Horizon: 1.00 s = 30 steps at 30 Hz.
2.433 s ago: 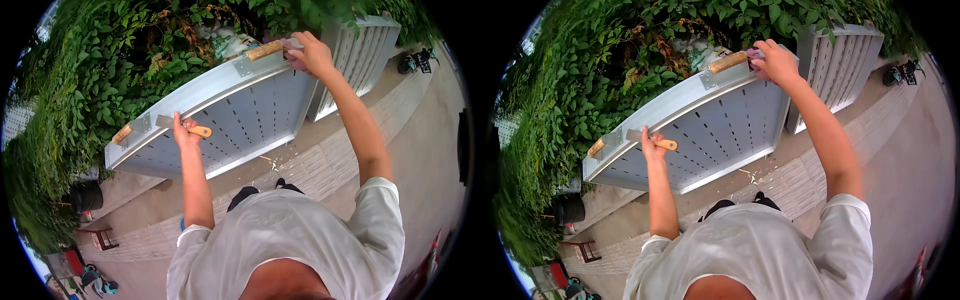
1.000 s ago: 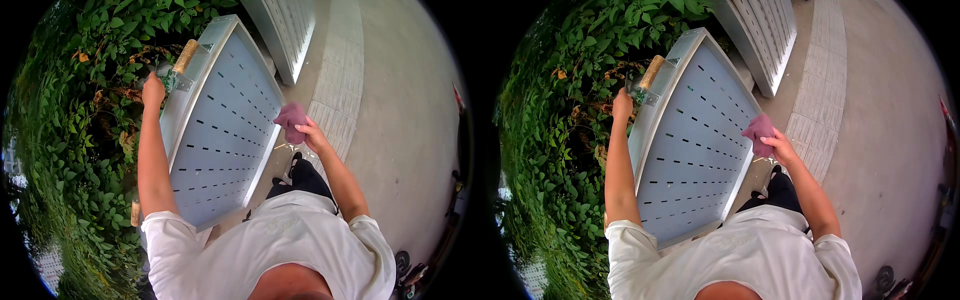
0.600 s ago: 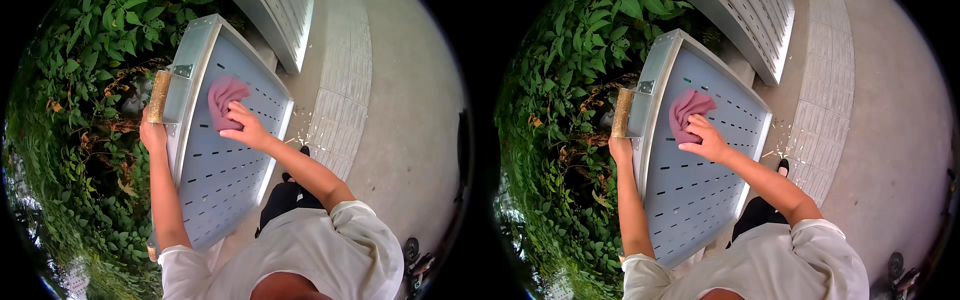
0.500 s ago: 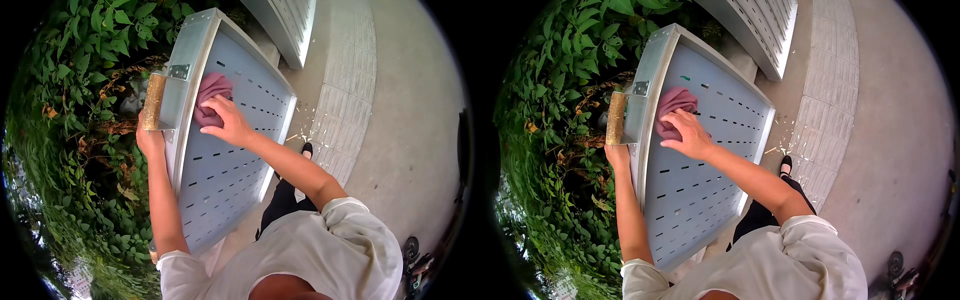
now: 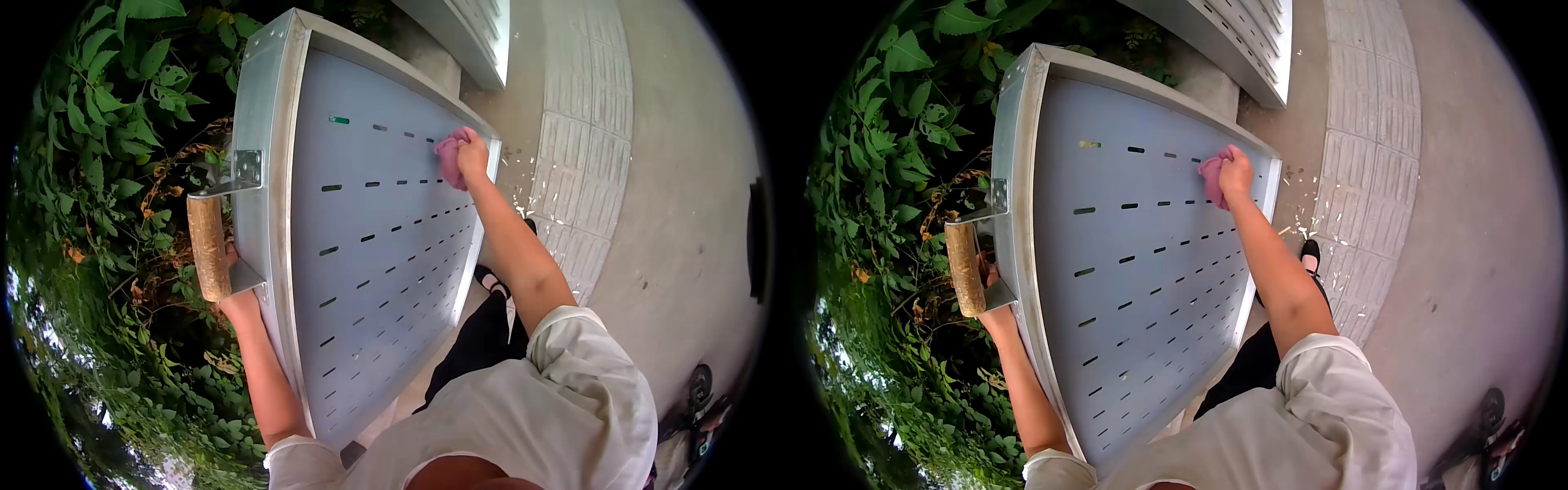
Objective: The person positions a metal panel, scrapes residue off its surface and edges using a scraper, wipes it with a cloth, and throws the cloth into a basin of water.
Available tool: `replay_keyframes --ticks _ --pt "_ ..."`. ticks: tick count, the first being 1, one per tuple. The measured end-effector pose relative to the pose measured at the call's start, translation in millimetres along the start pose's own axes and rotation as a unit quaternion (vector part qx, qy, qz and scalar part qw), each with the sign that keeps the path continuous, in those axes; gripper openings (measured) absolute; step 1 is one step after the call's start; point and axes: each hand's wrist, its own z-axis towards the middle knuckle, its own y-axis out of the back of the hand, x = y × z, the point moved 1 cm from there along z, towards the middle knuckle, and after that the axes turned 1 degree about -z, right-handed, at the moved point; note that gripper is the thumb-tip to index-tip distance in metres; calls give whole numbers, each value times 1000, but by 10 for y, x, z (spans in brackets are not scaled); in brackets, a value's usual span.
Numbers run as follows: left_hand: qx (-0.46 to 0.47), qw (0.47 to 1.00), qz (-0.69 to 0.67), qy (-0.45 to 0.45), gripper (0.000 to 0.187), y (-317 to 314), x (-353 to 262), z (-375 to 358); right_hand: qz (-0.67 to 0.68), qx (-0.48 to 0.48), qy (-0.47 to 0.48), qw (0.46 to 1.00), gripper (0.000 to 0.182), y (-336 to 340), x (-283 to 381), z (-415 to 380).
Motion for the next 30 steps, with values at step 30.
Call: replay_keyframes --ticks 30 --pt "11 997 80 12 35 -62 -13 26 -21 -15 516 856 47 -639 1518 -777"
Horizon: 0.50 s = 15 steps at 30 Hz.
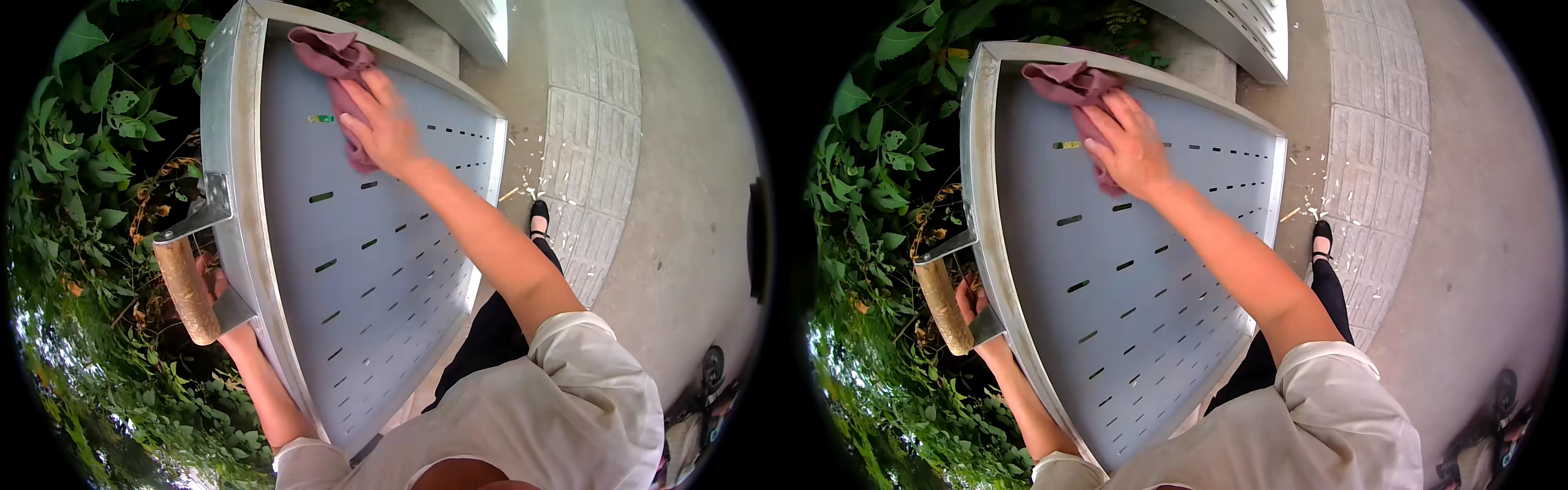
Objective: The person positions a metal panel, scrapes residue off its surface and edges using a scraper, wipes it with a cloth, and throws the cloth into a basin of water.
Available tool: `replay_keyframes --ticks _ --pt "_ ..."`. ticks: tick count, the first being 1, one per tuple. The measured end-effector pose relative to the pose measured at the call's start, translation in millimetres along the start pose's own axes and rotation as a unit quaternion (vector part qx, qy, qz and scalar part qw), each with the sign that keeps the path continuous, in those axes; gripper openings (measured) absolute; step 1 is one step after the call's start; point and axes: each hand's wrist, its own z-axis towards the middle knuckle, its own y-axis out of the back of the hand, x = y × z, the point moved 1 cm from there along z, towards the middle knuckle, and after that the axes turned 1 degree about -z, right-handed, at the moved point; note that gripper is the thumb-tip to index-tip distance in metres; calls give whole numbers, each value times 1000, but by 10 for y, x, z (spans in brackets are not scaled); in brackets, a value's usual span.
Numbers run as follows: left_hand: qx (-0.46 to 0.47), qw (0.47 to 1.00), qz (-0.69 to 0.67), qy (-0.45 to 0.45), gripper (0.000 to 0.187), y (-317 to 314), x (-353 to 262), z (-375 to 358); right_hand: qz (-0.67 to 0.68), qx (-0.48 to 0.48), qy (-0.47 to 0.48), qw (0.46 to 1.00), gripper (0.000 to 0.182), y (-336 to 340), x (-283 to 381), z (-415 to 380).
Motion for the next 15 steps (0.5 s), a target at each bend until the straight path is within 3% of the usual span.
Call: replay_keyframes --ticks 1,4,7,8,10,12,15 --pt "-11 1000 1 -13 35 5 33 10 -7 -5 -50 999 46 -14 -299 -217" --pt "6 1000 -2 20 35 21 2 1 -16 3 -356 934 49 -65 -980 -910" --pt "2 1000 -10 15 35 -26 -98 1 158 -6 -517 841 49 -13 -1068 -875" --pt "4 1000 -12 19 35 -34 -123 -5 203 -41 -474 856 47 -38 -925 -772" --pt "9 999 -18 44 34 -33 -151 -16 132 -39 -328 935 48 -82 -419 -307" --pt "2 1000 -5 18 33 -50 -146 -7 113 -35 -251 961 50 -48 184 129" --pt "18 1000 -1 4 29 -26 -96 44 77 -59 -116 988 51 -179 463 199"
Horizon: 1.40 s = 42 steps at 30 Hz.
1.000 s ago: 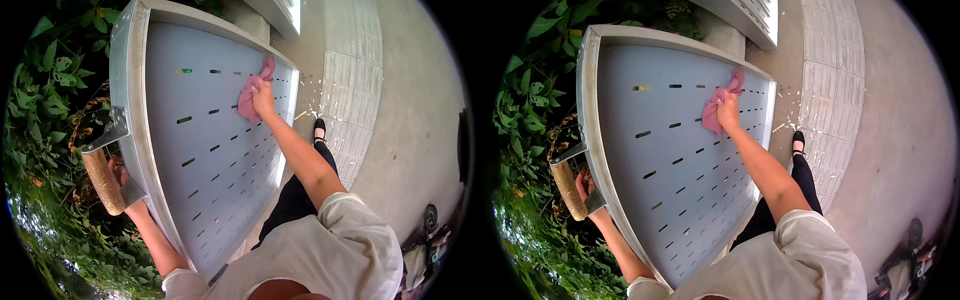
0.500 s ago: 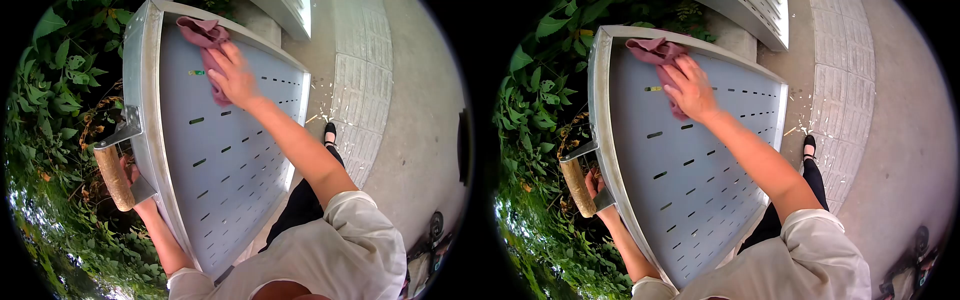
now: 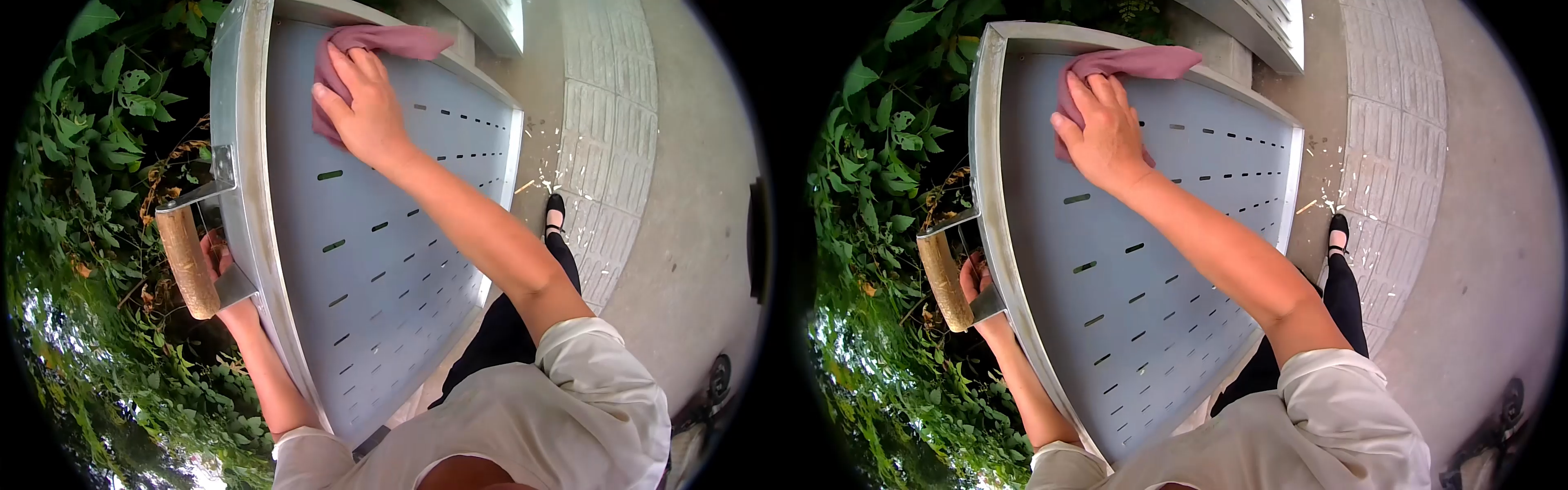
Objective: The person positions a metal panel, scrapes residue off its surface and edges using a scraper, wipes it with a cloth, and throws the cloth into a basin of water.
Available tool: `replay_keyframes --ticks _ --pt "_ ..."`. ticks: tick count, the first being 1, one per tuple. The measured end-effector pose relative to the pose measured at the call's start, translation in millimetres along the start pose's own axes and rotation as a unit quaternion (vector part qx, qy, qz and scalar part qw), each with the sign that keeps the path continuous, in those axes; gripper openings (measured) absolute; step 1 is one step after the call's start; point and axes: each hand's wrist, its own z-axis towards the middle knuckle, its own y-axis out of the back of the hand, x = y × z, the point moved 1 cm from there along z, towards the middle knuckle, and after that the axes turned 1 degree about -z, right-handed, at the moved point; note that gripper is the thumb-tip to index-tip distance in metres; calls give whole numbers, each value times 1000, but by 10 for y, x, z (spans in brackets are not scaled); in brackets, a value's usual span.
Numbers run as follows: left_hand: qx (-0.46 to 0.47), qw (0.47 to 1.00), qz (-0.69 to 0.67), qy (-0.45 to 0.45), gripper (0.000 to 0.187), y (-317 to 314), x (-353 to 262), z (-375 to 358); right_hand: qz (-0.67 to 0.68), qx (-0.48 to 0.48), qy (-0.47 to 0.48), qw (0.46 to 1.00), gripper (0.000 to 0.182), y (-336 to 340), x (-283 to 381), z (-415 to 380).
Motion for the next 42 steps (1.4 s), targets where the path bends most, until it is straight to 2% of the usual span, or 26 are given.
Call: replay_keyframes --ticks 2,4,7,9,10,11,13,15,17,20,22,24,26,29,31,33,35,38,39,41,42 --pt "11 999 -14 44 28 20 48 19 19 46 61 997 53 11 315 -5" --pt "1 1000 5 23 28 19 36 -10 -4 48 99 994 56 -27 553 -189" --pt "7 999 30 11 28 36 0 -10 71 72 91 991 59 39 730 -770" --pt "11 999 31 21 28 31 17 7 71 175 90 978 61 169 914 -1366" --pt "10 999 22 30 28 32 35 14 49 227 116 966 58 249 945 -1655" --pt "8 999 14 38 28 33 52 19 66 241 154 956 53 233 841 -1920" --pt "8 999 40 16 28 40 79 34 -26 263 136 955 52 335 464 -2293" --pt "7 998 68 -13 27 60 74 35 -64 246 -28 967 57 485 -51 -2466" --pt "10 998 59 -5 26 81 88 64 -86 135 -176 971 62 545 -713 -2639" --pt "20 999 44 3 26 36 32 28 66 143 -441 884 63 718 -1026 -2416" --pt "18 998 56 -2 26 51 49 45 33 139 -392 909 63 580 -725 -2480" --pt "21 999 48 -2 28 58 70 52 69 204 -204 955 63 613 65 -2414" --pt "19 999 35 -1 29 74 121 65 57 278 -58 957 60 645 521 -2438" --pt "18 1000 18 5 30 90 135 73 -61 273 38 959 56 598 100 -2556" --pt "1 1000 20 -16 29 72 134 63 -75 254 -44 963 53 670 -367 -2620" --pt "-16 1000 -14 10 27 40 101 46 -72 187 -216 956 48 744 -976 -2679" --pt "-13 1000 -18 0 27 72 159 66 -33 143 -395 907 50 841 -1701 -2624" --pt "-13 998 4 -53 31 155 283 115 111 76 -601 788 52 923 -1919 -2312" --pt "8 999 0 -52 33 175 276 120 115 92 -582 800 54 837 -1912 -2333" --pt "-6 999 -1 -47 34 132 188 80 48 134 -452 881 55 770 -1221 -2101" --pt "-3 999 -7 -42 34 139 198 84 54 153 -321 933 55 729 -937 -1999"
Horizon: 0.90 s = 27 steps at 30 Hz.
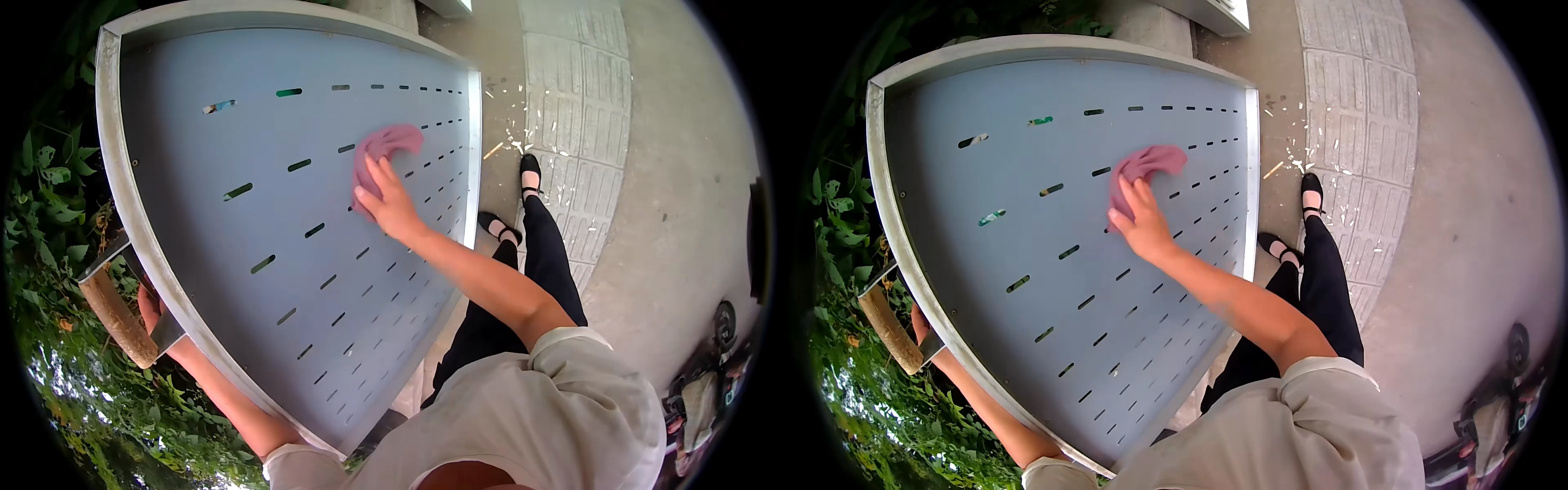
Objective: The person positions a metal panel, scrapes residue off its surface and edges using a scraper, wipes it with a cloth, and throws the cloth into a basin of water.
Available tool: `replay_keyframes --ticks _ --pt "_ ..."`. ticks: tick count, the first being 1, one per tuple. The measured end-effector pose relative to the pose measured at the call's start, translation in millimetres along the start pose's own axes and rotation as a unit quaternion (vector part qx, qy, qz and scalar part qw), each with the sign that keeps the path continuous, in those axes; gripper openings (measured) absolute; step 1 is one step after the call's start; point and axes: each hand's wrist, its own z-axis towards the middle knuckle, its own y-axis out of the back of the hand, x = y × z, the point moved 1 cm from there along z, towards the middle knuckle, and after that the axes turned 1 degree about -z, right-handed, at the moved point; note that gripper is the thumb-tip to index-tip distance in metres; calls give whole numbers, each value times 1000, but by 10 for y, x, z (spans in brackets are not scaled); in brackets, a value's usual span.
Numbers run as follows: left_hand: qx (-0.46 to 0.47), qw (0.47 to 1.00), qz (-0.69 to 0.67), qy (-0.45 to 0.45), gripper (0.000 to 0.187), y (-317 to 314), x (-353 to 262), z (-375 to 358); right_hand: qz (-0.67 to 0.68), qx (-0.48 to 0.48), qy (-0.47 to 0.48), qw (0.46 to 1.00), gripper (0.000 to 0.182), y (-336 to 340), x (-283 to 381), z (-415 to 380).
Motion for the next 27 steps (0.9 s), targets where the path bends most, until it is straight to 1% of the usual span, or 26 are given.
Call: replay_keyframes --ticks 1,3,4,6,7,8,9,10,11,12,13,14,15,16,17,20,21,23,25,27 --pt "-18 999 -31 41 34 14 16 14 -22 22 137 990 55 -55 258 -58" --pt "-3 1000 2 19 36 -38 -74 -36 -126 97 242 957 53 -51 770 -29" --pt "-1 1000 7 13 36 -34 -83 -46 -157 62 267 949 53 -41 735 72" --pt "14 999 27 -42 37 78 59 -37 -214 -8 312 925 54 -17 534 415" --pt "21 997 36 -69 38 103 112 -24 -217 -41 239 946 53 36 352 586" --pt "20 997 24 -70 39 79 82 -33 -220 -71 164 959 52 111 94 757" --pt "21 997 11 -71 40 25 17 -56 -171 -107 80 976 50 153 -342 977" --pt "23 997 -5 -73 41 -32 -25 -59 -123 -144 -4 982 50 221 -683 1155" --pt "14 998 2 -66 45 -33 -41 -72 -19 -117 -99 988 51 341 -745 1233" --pt "42 989 70 -125 45 -13 -47 -86 87 -88 -194 973 52 443 -747 1284" --pt "27 994 26 -100 45 37 33 -71 191 -58 -281 939 53 506 -691 1349" --pt "9 997 -20 -76 45 91 115 -60 107 -68 -217 968 53 465 -600 1347" --pt "-1 997 -29 -66 45 130 134 -67 22 -77 -155 985 53 355 -451 1208" --pt "-3 998 -25 -62 45 122 132 -65 -36 -70 -59 995 52 264 -189 1035" --pt "-5 998 -18 -60 45 108 118 -80 -94 -60 40 993 51 244 47 969" --pt "0 998 10 -61 45 86 70 -63 -131 -20 187 973 51 305 248 1109" --pt "-5 998 15 -66 45 76 76 -47 -153 -28 177 972 52 367 108 1204" --pt "-8 998 20 -63 45 57 89 -41 -121 -83 50 988 51 482 -346 1444" --pt "-8 998 28 -61 44 32 104 -22 -104 -97 -79 987 52 720 -1080 1806" --pt "-7 998 31 -61 44 12 114 -21 -42 -52 -244 968 52 990 -1664 2056"
